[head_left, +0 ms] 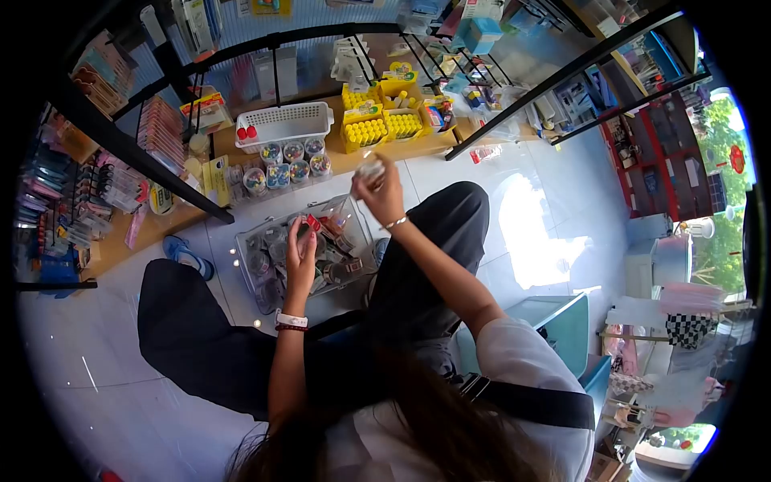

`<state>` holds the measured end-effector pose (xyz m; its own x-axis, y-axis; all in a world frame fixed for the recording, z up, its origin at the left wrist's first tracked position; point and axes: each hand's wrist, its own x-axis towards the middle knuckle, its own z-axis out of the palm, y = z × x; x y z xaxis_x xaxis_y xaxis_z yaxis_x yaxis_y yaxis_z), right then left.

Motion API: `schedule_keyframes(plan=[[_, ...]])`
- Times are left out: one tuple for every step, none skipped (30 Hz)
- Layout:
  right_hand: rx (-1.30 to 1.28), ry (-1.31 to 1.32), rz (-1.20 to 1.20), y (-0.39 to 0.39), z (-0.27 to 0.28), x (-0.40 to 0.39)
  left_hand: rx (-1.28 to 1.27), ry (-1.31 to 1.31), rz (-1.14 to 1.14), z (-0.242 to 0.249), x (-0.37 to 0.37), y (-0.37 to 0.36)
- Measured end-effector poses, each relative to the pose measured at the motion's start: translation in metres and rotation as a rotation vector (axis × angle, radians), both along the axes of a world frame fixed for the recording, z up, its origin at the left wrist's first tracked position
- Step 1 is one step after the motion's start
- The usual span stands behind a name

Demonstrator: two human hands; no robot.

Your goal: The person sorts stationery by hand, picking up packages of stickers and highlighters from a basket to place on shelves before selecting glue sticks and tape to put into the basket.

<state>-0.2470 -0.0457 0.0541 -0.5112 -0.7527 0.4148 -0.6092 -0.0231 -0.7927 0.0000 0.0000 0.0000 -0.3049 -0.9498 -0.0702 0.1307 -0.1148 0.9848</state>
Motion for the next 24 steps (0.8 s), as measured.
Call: schedule_keyframes(plan=[[-0.019,0.028,-0.093,-0.014,0.010,-0.022,-0.039,-0.041,0.012,-0.002,0.004,0.001],[-0.087,0.128,-0.171,-0.025,0.017,-0.044,-0.078,-0.083,0.022,-0.005,0.009,0.003],[-0.143,0.226,-0.246,-0.034,0.014,-0.065,-0.061,-0.090,0.022,-0.018,0.015,0.009],[-0.086,0.244,-0.269,-0.025,0.000,-0.084,0.014,-0.148,0.048,-0.029,0.029,0.039],[-0.155,0.291,-0.306,-0.063,0.008,-0.116,-0.030,-0.158,0.081,-0.039,0.017,0.009],[-0.163,0.289,-0.306,-0.073,0.004,-0.129,-0.012,-0.151,0.099,-0.042,0.017,0.005],[-0.146,0.307,-0.304,-0.070,-0.005,-0.135,0.009,-0.160,0.098,-0.038,0.019,0.016],[-0.173,0.336,-0.307,-0.084,0.000,-0.150,-0.002,-0.216,0.081,-0.035,0.012,0.007],[-0.145,0.328,-0.255,-0.083,-0.011,-0.160,0.032,-0.304,0.061,-0.031,0.020,0.019],[-0.147,0.373,-0.280,-0.086,-0.015,-0.166,0.036,-0.304,0.061,-0.036,0.018,0.019],[-0.165,0.426,-0.307,-0.094,-0.012,-0.173,0.022,-0.247,0.069,-0.042,0.011,0.013],[-0.158,0.416,-0.307,-0.094,-0.015,-0.171,0.024,-0.211,0.074,-0.047,0.014,0.015],[-0.142,0.431,-0.307,-0.096,-0.013,-0.175,0.024,-0.208,0.073,-0.054,0.011,0.014],[-0.129,0.449,-0.306,-0.098,-0.010,-0.178,0.018,-0.170,0.085,-0.060,0.008,0.012],[-0.123,0.442,-0.308,-0.096,-0.011,-0.175,0.017,-0.146,0.095,-0.061,0.011,0.013],[-0.124,0.392,-0.271,-0.098,-0.008,-0.174,0.017,-0.146,0.095,-0.063,0.011,0.013],[-0.127,0.345,-0.234,-0.099,-0.005,-0.173,0.017,-0.153,0.091,-0.065,0.010,0.012],[-0.121,0.338,-0.231,-0.100,-0.008,-0.172,0.024,-0.170,0.089,-0.065,0.013,0.014],[-0.151,0.385,-0.261,-0.103,-0.009,-0.173,0.026,-0.170,0.090,-0.066,0.012,0.015],[-0.183,0.432,-0.292,-0.105,-0.008,-0.175,0.033,-0.183,0.082,-0.067,0.011,0.015],[-0.180,0.431,-0.290,-0.105,-0.007,-0.172,0.046,-0.198,0.075,-0.068,0.011,0.018],[-0.176,0.388,-0.251,-0.105,-0.004,-0.171,0.047,-0.198,0.075,-0.070,0.011,0.019],[-0.173,0.345,-0.213,-0.105,-0.002,-0.169,0.047,-0.194,0.068,-0.071,0.010,0.021],[-0.173,0.345,-0.213,-0.106,-0.002,-0.169,0.046,-0.191,0.061,-0.070,0.010,0.021]])
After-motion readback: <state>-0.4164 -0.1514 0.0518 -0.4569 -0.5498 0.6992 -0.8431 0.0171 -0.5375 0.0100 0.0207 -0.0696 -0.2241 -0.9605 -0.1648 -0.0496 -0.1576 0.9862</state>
